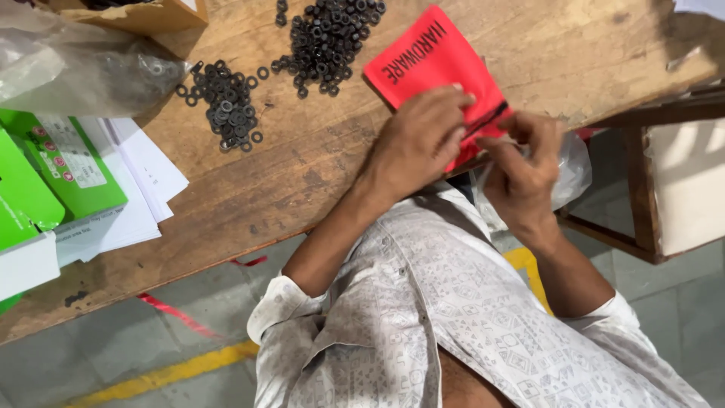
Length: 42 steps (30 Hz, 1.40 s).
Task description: Sorting and putting metal washers and small hardware into a small red pouch and clear plastic bags.
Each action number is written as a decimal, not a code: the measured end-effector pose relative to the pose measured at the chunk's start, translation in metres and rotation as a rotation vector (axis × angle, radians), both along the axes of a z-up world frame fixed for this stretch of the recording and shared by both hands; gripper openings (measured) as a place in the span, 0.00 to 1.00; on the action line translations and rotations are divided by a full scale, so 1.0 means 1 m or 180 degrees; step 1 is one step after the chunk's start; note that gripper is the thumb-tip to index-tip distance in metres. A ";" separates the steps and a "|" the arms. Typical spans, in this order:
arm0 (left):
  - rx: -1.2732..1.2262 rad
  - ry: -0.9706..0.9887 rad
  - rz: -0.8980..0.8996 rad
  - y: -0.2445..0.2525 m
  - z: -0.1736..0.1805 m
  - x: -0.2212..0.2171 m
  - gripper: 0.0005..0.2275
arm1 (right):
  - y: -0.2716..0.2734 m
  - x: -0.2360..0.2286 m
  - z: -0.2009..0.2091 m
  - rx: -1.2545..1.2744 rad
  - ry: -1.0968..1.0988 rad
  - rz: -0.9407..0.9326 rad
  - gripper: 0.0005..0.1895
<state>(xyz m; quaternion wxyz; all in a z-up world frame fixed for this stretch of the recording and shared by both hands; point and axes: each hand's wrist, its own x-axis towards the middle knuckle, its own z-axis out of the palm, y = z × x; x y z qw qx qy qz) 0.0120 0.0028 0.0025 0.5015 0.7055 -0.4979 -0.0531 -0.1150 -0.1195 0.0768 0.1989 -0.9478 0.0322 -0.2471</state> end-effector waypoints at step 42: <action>-0.2429 0.3594 0.0395 0.073 -0.055 -0.012 0.17 | -0.048 0.166 -0.072 -0.0640 0.0723 0.1125 0.13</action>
